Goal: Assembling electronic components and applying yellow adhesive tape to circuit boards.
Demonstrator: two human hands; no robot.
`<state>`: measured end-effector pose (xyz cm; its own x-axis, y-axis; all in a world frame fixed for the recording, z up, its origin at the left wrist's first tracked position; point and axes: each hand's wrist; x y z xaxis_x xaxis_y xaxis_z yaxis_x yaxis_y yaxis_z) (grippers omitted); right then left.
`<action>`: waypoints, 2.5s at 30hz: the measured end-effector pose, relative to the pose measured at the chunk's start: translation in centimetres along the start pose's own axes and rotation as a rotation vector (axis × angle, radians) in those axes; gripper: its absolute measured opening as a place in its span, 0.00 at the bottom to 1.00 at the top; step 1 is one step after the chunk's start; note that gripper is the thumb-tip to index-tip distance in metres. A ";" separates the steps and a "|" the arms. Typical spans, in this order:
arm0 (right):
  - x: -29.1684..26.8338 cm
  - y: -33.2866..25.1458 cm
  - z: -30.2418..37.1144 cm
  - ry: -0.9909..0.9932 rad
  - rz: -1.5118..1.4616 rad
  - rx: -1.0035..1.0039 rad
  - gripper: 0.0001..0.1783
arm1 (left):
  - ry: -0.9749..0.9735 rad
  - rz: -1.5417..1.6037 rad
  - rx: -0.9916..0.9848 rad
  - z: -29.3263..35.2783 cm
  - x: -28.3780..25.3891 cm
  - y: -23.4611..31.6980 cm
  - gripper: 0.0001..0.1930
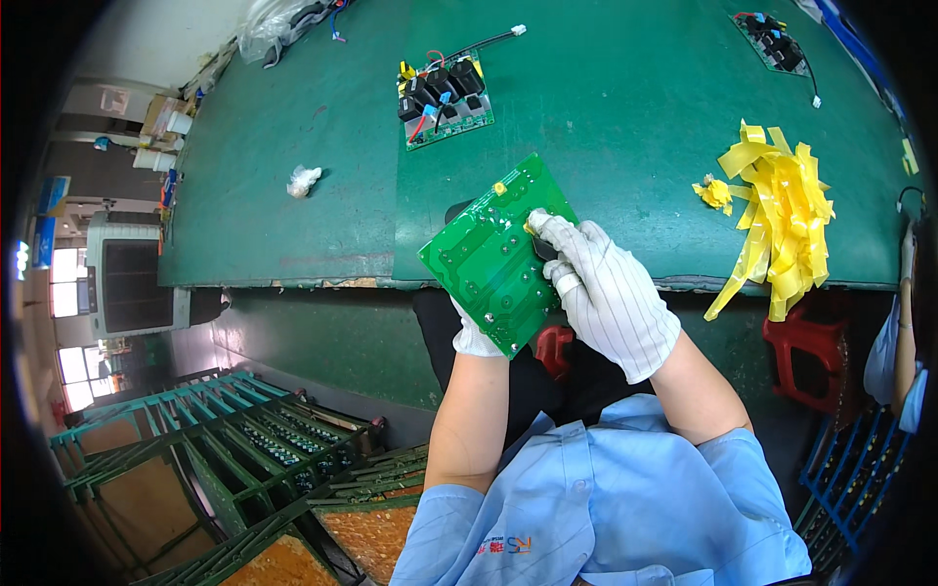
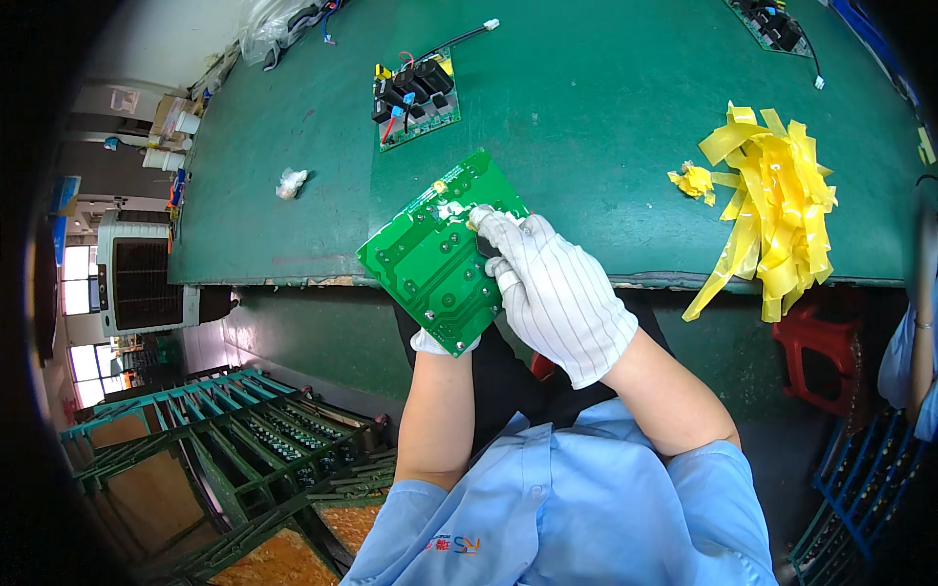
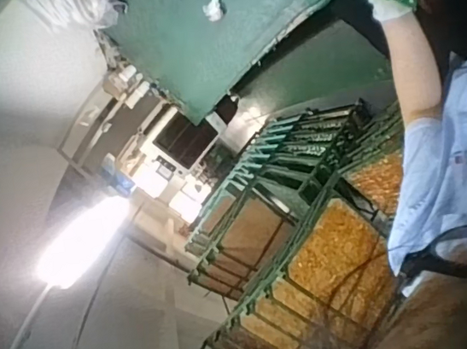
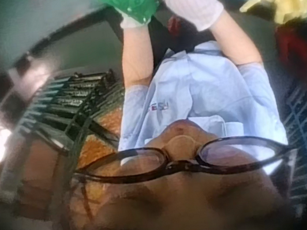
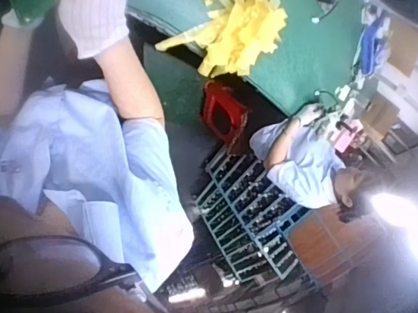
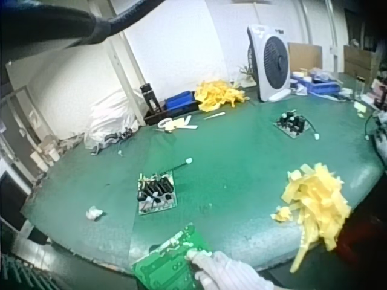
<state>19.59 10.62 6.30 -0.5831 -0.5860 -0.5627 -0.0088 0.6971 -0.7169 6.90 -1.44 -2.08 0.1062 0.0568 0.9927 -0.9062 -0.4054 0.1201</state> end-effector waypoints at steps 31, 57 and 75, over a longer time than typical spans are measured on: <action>0.2 -0.4 0.2 -0.052 -0.160 0.143 0.25 | 0.169 -0.154 0.053 0.2 -1.6 -0.3 0.34; -0.8 -0.5 -0.6 -0.161 -0.272 0.245 0.24 | 0.090 -0.133 0.058 -0.1 -1.0 -0.1 0.34; -0.6 -0.1 -0.3 -0.133 -0.275 0.225 0.24 | 0.244 -0.240 0.068 -0.9 0.1 -0.6 0.37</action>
<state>19.64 11.01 6.83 -0.4730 -0.7976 -0.3744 0.0368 0.4067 -0.9128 7.07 -0.35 -2.04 0.2043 0.3713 0.9058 -0.8371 -0.4135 0.3583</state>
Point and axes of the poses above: each hand's wrist, its own z-axis away from the middle knuckle, its own x-axis out of the palm, y = z × x, and after that the axes turned 2 degrees about -y, right-handed
